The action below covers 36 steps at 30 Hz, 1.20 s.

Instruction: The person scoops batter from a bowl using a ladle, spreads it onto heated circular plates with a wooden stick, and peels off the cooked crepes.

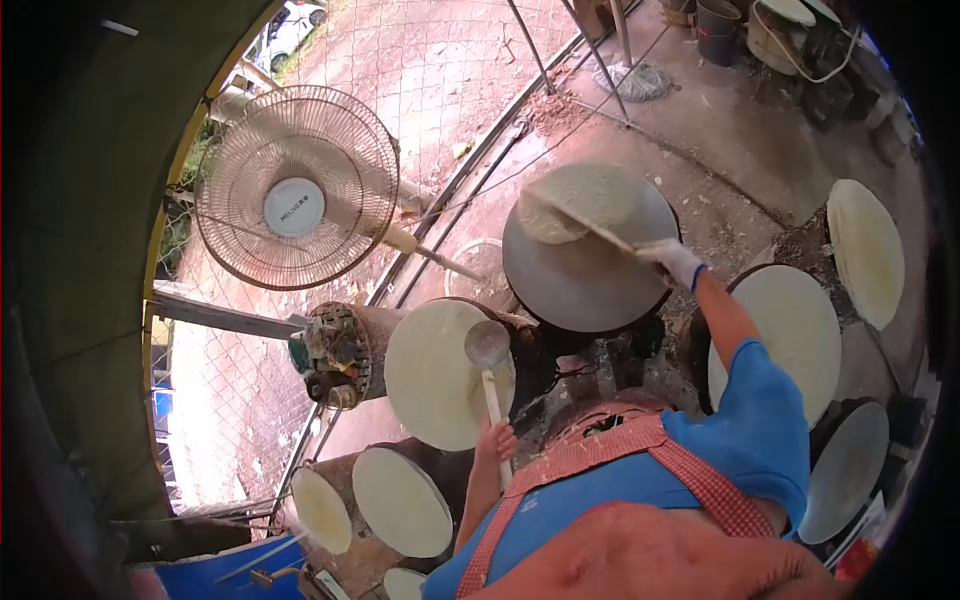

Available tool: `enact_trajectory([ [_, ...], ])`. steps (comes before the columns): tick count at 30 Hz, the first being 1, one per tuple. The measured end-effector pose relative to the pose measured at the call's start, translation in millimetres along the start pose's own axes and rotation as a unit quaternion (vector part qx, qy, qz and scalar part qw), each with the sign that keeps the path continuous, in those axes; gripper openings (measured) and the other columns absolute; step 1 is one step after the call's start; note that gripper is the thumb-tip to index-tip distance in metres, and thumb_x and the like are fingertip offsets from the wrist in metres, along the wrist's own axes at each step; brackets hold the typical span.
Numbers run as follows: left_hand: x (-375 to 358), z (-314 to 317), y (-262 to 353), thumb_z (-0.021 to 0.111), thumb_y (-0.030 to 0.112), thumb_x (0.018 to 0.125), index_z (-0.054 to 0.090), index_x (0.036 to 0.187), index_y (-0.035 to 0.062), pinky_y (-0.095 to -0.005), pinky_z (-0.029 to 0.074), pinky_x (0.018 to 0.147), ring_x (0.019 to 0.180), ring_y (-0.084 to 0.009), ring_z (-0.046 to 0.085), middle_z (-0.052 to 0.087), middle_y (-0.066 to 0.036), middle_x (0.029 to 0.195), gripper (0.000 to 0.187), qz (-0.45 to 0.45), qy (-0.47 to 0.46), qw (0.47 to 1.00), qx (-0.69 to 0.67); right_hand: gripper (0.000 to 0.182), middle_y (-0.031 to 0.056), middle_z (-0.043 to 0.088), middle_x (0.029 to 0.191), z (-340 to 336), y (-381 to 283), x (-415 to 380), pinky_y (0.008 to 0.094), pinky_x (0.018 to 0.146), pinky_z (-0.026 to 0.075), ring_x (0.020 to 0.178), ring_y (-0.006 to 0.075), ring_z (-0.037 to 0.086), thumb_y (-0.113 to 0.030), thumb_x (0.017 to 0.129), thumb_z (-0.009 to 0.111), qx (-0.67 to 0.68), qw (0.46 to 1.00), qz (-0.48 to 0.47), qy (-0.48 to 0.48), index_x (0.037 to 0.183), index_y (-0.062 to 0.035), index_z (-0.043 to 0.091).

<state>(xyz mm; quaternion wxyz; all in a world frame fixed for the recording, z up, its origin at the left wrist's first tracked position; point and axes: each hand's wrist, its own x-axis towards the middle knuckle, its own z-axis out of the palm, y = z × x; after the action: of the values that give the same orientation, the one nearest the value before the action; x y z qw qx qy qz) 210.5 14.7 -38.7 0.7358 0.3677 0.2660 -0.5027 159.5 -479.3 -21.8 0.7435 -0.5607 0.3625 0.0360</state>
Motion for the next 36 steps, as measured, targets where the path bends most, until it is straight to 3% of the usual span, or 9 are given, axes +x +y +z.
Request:
enact_trajectory([
  [7, -34, 35, -14, 0.046, 0.009, 0.088, 0.029, 0.113, 0.0309, -0.0184, 0.023, 0.026, 0.033, -0.0056, 0.027, 0.028, 0.003, 0.051, 0.038, 0.036, 0.046, 0.991, 0.117, 0.022, -0.0018, 0.044, 0.047, -49, 17, 5, 0.0242, 0.032, 0.025, 0.033, 0.0076, 0.036, -0.022, 0.075, 0.065, -0.051, 0.998, -0.014, -0.042, 0.089, -0.0063, 0.065],
  [12, -42, 34, -26, 0.042, 0.013, 0.09, 0.036, 0.095, 0.0165, -0.0191, 0.019, 0.031, 0.038, -0.0052, 0.026, 0.028, 0.005, 0.051, 0.008, 0.036, 0.027, 0.992, 0.115, 0.027, -0.0007, 0.046, 0.048, -14, -15, 10, 0.0243, 0.032, 0.027, 0.034, 0.0076, 0.037, -0.021, 0.075, 0.065, -0.023, 0.997, 0.001, -0.071, 0.098, -0.0063, 0.065],
  [16, -47, 28, -33, 0.045, 0.011, 0.089, 0.038, 0.102, 0.0158, -0.0179, 0.022, 0.035, 0.042, -0.0048, 0.028, 0.03, 0.004, 0.055, 0.016, 0.048, 0.02, 0.994, 0.098, 0.031, -0.0006, 0.048, 0.049, -36, 42, 11, 0.0233, 0.033, 0.028, 0.035, 0.0071, 0.04, -0.021, 0.074, 0.065, -0.113, 0.985, -0.001, -0.132, 0.101, -0.0065, 0.064],
  [24, -58, 25, -48, 0.047, 0.007, 0.087, 0.035, 0.121, 0.0147, -0.0176, 0.024, 0.039, 0.048, -0.0042, 0.03, 0.031, 0.004, 0.061, 0.038, 0.088, 0.085, 0.987, 0.108, 0.037, -0.0007, 0.047, 0.049, -15, -38, 53, 0.0233, 0.033, 0.028, 0.036, 0.0066, 0.039, -0.027, 0.071, 0.065, -0.088, 0.994, -0.028, -0.056, 0.101, -0.0078, 0.064],
  [26, -61, 4, -51, 0.047, 0.009, 0.087, 0.033, 0.125, 0.0151, -0.0168, 0.025, 0.041, 0.051, -0.004, 0.032, 0.034, 0.004, 0.066, 0.041, 0.085, 0.005, 0.996, 0.037, 0.031, -0.0012, 0.04, 0.047, -3, -37, 47, 0.0246, 0.033, 0.026, 0.035, 0.0077, 0.035, -0.026, 0.073, 0.064, -0.163, 0.973, -0.022, -0.16, 0.097, -0.0065, 0.065],
  [32, -67, 31, -55, 0.043, 0.008, 0.089, 0.039, 0.118, 0.0268, -0.0163, 0.022, 0.029, 0.037, -0.004, 0.028, 0.032, 0.003, 0.054, 0.035, 0.062, 0.099, 0.993, -0.004, 0.027, -0.0005, 0.047, 0.05, -61, 4, 23, 0.025, 0.031, 0.027, 0.034, 0.0076, 0.037, -0.021, 0.073, 0.062, -0.178, 0.962, 0.053, -0.202, 0.093, -0.0036, 0.064],
  [34, -75, 30, -58, 0.041, 0.009, 0.089, 0.038, 0.12, 0.027, -0.0163, 0.022, 0.029, 0.037, -0.004, 0.028, 0.032, 0.003, 0.055, 0.036, 0.06, 0.089, 0.994, -0.006, 0.027, -0.0009, 0.046, 0.05, -48, -3, 45, 0.0249, 0.031, 0.028, 0.035, 0.007, 0.037, -0.02, 0.072, 0.061, -0.41, 0.896, -0.065, -0.158, 0.092, -0.0023, 0.065],
  [35, -78, 29, -59, 0.041, 0.009, 0.089, 0.038, 0.12, 0.027, -0.0163, 0.022, 0.029, 0.037, -0.004, 0.028, 0.032, 0.003, 0.055, 0.036, 0.054, 0.087, 0.995, 0.0, 0.031, -0.0005, 0.047, 0.05, -35, -22, 37, 0.0255, 0.031, 0.029, 0.036, 0.0074, 0.04, -0.021, 0.071, 0.061, -0.143, 0.973, -0.041, -0.174, 0.096, -0.0033, 0.065],
  [36, -79, 27, -61, 0.041, 0.008, 0.09, 0.038, 0.121, 0.0273, -0.0162, 0.022, 0.029, 0.037, -0.004, 0.028, 0.032, 0.003, 0.055, 0.037, 0.06, 0.096, 0.994, -0.007, 0.033, -0.0006, 0.047, 0.051, -17, -35, 46, 0.0251, 0.032, 0.029, 0.036, 0.0075, 0.04, -0.021, 0.07, 0.062, -0.162, 0.969, -0.078, -0.169, 0.098, -0.004, 0.064],
])
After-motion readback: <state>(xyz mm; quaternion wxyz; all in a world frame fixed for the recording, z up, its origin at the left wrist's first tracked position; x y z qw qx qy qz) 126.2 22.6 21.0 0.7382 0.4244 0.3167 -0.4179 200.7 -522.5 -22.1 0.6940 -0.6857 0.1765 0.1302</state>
